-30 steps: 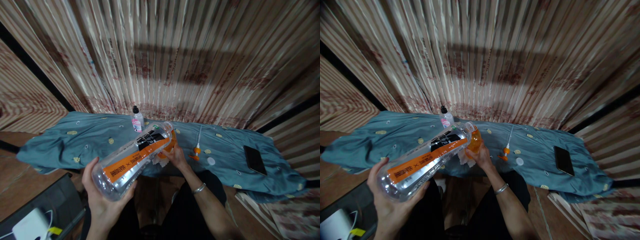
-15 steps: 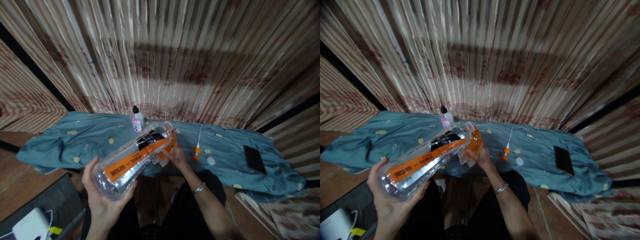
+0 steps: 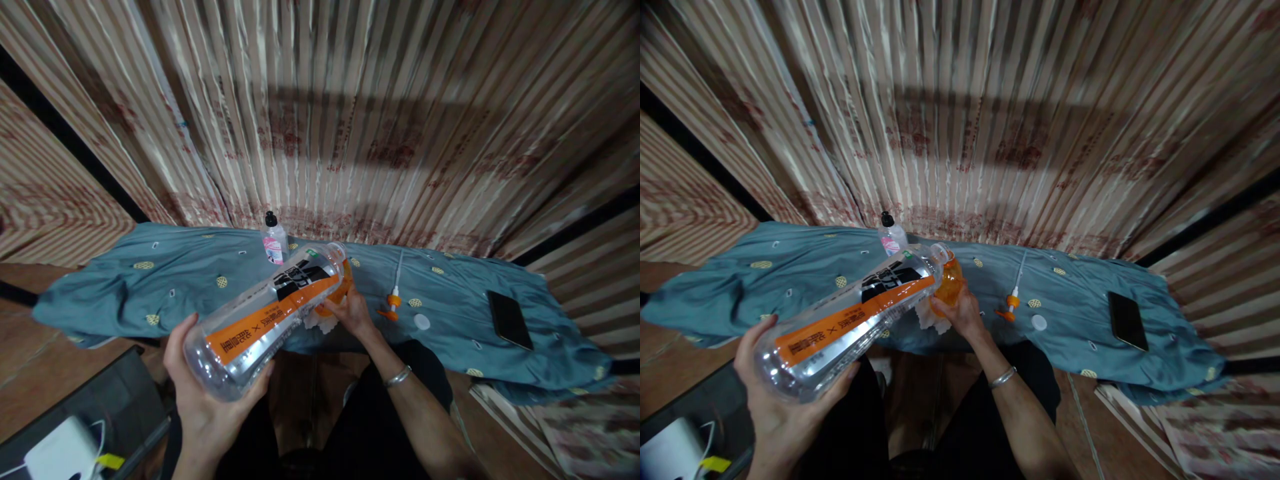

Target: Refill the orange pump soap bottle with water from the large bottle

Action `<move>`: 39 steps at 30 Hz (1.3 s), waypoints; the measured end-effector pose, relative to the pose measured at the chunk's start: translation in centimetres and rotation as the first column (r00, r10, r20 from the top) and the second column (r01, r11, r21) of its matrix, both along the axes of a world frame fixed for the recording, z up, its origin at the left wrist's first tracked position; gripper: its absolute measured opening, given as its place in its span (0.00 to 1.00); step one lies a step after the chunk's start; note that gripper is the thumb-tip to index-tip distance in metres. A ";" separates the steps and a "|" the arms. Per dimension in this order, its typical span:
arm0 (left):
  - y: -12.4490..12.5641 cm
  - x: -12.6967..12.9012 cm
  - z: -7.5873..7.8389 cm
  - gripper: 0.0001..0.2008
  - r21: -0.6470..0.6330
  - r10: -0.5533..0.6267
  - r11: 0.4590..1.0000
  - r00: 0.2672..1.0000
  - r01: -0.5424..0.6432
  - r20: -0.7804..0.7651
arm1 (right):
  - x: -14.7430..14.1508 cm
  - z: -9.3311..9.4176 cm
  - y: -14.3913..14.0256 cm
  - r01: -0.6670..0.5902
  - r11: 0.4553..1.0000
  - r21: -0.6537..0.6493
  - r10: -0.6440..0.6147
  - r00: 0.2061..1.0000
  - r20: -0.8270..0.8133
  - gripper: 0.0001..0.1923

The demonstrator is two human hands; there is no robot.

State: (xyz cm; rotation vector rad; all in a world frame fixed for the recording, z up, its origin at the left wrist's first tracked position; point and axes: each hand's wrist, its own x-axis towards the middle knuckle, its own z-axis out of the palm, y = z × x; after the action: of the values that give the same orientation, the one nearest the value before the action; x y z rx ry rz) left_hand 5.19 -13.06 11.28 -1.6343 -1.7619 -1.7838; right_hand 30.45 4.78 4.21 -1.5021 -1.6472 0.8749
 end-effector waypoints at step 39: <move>-0.5 -0.2 -0.6 0.52 -0.033 0.006 0.999 0.999 -0.005 0.033 | -0.4 0.3 -0.3 0.024 0.999 0.025 -0.024 1.000 0.002 0.34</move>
State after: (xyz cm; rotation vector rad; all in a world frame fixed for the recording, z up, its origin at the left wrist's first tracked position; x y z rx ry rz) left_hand 5.02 -13.52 10.72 -1.6193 -1.8173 -1.7991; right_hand 30.05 4.47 4.50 -1.5031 -1.6328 0.8366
